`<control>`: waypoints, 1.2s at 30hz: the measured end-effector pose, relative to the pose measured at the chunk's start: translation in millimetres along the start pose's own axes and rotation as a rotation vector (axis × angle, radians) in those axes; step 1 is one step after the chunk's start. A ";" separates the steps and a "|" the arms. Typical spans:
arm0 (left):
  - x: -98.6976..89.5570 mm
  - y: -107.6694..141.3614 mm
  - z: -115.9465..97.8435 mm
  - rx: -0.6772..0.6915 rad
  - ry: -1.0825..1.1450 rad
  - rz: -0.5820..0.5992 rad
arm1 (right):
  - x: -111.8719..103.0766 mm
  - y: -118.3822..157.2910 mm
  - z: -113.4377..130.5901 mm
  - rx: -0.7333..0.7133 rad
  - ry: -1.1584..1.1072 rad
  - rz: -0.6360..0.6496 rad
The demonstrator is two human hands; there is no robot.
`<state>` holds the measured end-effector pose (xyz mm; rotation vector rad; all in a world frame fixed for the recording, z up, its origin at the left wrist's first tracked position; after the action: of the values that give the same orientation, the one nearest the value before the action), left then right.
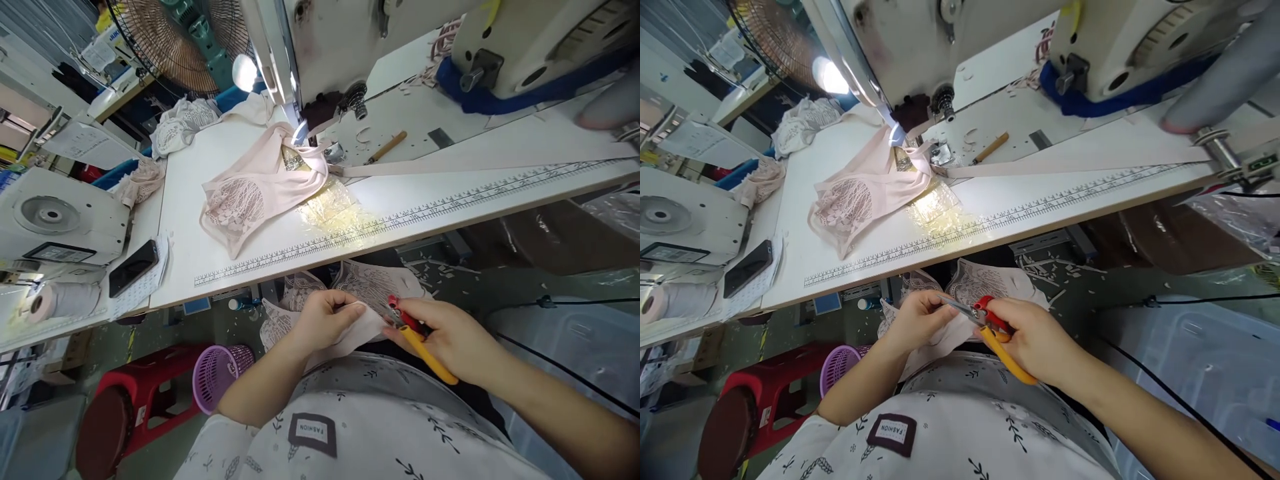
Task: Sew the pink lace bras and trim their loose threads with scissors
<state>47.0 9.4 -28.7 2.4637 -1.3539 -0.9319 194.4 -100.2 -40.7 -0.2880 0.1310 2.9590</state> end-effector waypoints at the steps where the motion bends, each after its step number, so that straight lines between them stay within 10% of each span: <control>1: 0.3 -0.5 0.7 0.003 -0.003 -0.007 | 2.8 -0.9 -0.1 -0.004 0.008 0.005; 8: 0.2 -2.3 5.0 -0.048 0.046 -0.084 | -0.4 8.8 -9.8 0.004 0.025 -0.205; 20: -1.0 -1.7 6.2 -0.013 -0.018 -0.052 | 9.4 7.6 -19.5 0.120 -0.049 -0.188; 28: 9.5 18.4 20.2 0.505 -0.687 -0.426 | 0.5 -3.0 8.2 0.014 -0.355 -0.335; 33: -29.3 64.1 51.1 0.098 -0.977 -0.515 | -14.0 11.7 37.3 -0.216 -0.463 -0.313; 36: -74.8 101.1 64.8 -0.207 -0.946 -0.764 | -4.4 14.2 49.7 -0.277 -0.631 -0.140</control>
<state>-91.7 21.4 -3.1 2.4257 -0.2950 -2.4545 187.1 -109.7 9.7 0.5799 -0.3618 2.7651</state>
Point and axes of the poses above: each hand's wrist, its own y-axis away from the middle knuckle, its own x-axis out of the palm, z = x × y, the point moved 2 cm from there along -y, towards the middle knuckle, and after that the axes turned 14 degrees about -y, right-handed, at the moved point
